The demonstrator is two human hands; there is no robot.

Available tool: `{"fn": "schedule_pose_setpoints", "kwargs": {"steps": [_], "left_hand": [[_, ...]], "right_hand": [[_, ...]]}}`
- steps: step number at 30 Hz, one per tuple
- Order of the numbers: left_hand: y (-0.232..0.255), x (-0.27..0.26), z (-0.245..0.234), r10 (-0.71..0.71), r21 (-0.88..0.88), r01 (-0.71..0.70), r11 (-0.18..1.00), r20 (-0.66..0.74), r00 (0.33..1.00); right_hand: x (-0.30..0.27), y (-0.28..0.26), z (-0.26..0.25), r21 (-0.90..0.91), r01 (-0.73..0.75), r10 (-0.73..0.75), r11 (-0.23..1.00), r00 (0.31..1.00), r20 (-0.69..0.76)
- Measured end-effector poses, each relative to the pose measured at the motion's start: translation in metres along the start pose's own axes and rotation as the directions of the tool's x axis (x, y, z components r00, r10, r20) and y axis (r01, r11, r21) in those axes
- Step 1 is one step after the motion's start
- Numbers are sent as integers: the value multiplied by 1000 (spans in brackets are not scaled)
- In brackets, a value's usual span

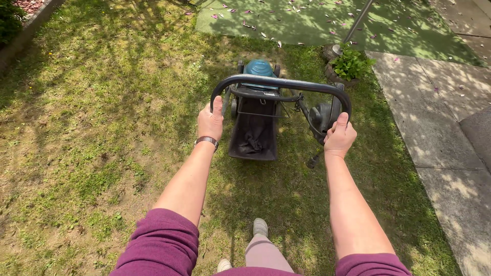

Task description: Mowing a small patch of grass using an electric lawnmower

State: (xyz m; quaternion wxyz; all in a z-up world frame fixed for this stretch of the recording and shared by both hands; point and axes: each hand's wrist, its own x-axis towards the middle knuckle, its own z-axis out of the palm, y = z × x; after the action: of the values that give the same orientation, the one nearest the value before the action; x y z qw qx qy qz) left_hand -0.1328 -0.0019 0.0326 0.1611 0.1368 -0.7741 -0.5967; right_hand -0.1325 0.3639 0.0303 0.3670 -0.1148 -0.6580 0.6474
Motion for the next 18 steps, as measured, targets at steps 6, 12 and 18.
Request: {"fn": "schedule_pose_setpoints", "kwargs": {"steps": [6, 12, 18], "left_hand": [[-11, -21, -6, 24, -3, -24, 1000, -17, 1000], [-34, -60, -10, -5, -22, 4, 1000, -65, 998], [-34, -94, -18, 6, 11, -5, 1000, -102, 995]], "right_hand": [[-27, -19, -17, -6, -4, 4, 1000, 1000, -1], [-52, -13, -57, -9, -45, 45, 999, 999, 13], [-70, -34, -83, 22, -59, 58, 998, 997, 51]]}}
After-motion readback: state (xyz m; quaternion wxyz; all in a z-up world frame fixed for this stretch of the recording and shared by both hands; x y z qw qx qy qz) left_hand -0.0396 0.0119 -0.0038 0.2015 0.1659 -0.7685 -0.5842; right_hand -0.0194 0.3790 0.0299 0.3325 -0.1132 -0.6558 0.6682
